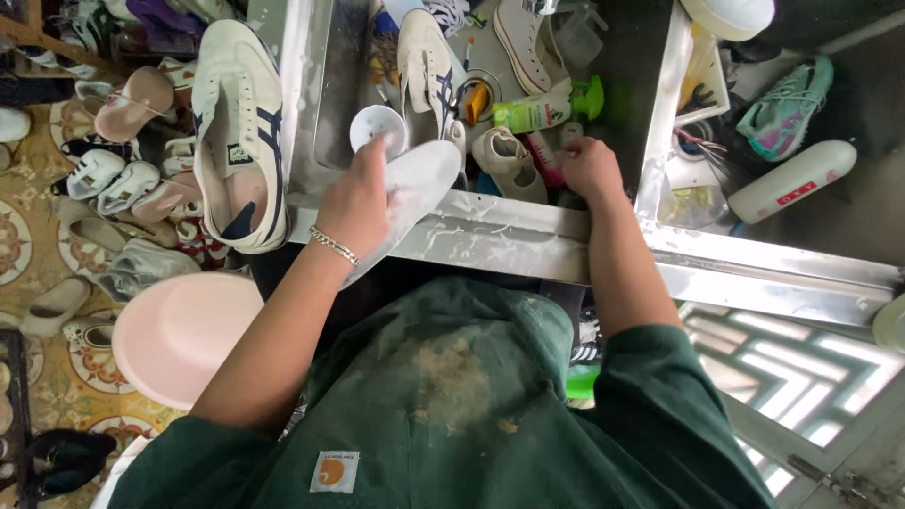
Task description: The person scrubs the sole of a white sneaker using a pink brush and cleaning solution in a sink. They then rinse the shoe under running water from a faucet to remove the soap and dirt.
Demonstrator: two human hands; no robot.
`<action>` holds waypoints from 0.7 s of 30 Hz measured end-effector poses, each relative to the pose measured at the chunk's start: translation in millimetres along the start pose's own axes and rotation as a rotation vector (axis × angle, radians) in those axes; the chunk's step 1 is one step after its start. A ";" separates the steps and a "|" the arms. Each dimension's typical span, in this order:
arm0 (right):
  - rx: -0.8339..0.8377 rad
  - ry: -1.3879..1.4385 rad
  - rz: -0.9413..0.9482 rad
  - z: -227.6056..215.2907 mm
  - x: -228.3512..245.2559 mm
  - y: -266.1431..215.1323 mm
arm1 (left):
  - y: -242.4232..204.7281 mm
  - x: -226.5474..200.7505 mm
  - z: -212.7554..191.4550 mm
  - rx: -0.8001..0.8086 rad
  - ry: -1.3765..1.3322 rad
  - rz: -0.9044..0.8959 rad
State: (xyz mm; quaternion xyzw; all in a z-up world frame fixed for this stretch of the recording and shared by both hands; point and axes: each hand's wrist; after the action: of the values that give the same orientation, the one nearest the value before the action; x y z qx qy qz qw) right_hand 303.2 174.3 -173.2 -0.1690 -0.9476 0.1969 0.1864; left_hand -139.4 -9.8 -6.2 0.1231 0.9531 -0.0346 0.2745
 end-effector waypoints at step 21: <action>0.444 -0.186 -0.448 30.8 194.0 -8.5 | -71.8 15.9 30.7 -0.164 0.376 0.204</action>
State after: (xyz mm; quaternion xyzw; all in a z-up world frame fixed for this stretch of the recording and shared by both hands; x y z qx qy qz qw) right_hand 118.8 233.8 -140.1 0.1070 -0.9081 0.3673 0.1702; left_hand -154.8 -79.9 -40.7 0.2006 0.9696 0.0944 0.1031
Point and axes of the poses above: each hand's wrist, its own y-axis towards the middle knuckle, its own z-axis out of the palm, x = y × z, and after that the axes turned 15 degrees about z, right-handed
